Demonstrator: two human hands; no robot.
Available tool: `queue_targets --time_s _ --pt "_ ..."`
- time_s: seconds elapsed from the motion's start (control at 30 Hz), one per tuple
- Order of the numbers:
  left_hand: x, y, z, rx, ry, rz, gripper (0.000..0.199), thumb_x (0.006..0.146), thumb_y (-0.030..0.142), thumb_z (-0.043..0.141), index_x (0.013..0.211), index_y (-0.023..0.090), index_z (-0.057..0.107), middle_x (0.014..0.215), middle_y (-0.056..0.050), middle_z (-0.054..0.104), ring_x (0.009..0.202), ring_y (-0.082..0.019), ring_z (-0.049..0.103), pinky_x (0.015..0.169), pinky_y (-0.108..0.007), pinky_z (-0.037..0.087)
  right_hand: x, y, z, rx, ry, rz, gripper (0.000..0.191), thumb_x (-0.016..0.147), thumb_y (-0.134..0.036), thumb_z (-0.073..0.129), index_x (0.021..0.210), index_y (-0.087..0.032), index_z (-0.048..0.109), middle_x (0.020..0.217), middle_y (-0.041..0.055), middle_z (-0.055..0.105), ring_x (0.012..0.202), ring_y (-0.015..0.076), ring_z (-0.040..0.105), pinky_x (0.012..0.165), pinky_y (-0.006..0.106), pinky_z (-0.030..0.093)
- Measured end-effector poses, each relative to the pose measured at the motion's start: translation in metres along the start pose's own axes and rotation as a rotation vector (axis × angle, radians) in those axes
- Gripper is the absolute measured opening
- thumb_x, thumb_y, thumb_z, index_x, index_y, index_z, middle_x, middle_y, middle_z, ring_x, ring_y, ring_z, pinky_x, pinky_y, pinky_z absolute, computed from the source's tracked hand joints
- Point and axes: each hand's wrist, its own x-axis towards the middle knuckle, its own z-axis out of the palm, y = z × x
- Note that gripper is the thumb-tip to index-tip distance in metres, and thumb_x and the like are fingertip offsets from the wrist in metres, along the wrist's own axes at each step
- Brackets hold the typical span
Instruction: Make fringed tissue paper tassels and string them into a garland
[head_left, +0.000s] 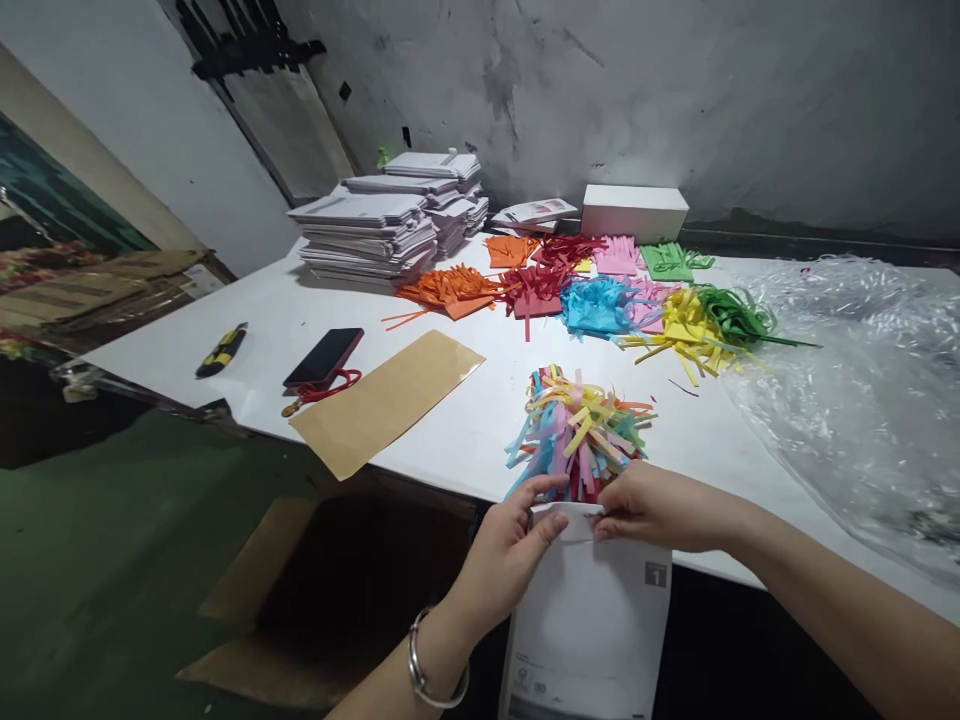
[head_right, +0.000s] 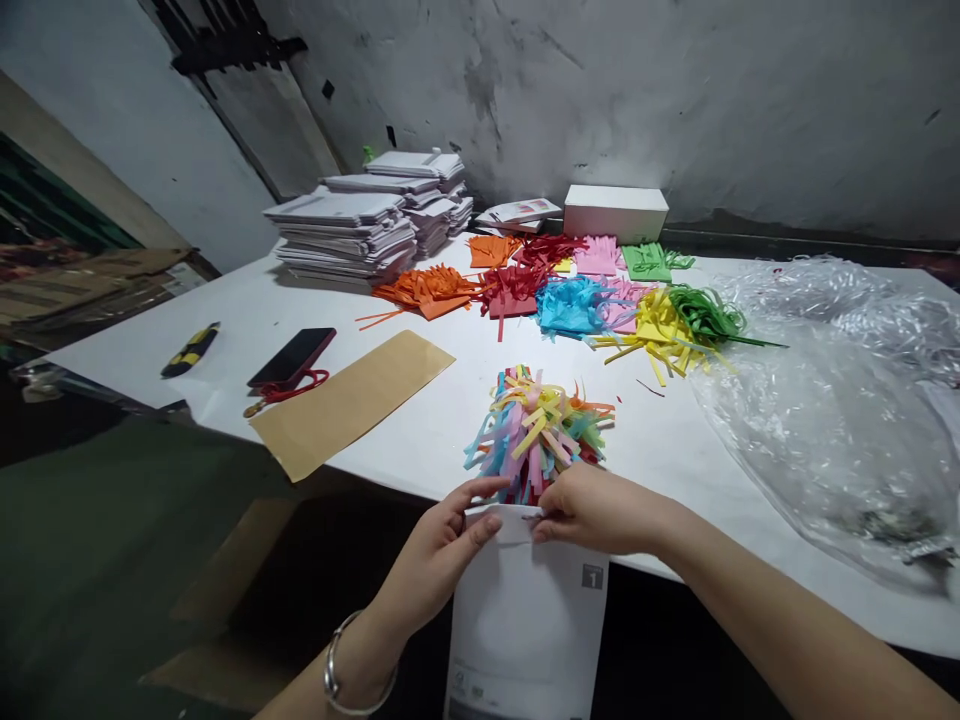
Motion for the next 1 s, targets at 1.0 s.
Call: queue_targets --time_s 1.0 --pt "-0.006 0.006 -0.014 -0.115 -0.2 -0.063 0.055 0.069 0.068 0.077 0.072 0.014 0.079 0.06 -0.005 0.067 0.055 -0.015 0.055 0.055 -0.025 0.043 -0.063 0.034 0.047 0.506 0.286 -0.224 0.048 0.101 -0.054 0.042 0.093 -0.017 0.071 0.068 -0.0001 0.054 0.061 0.0126 0.045 0.059 0.024 0.033"
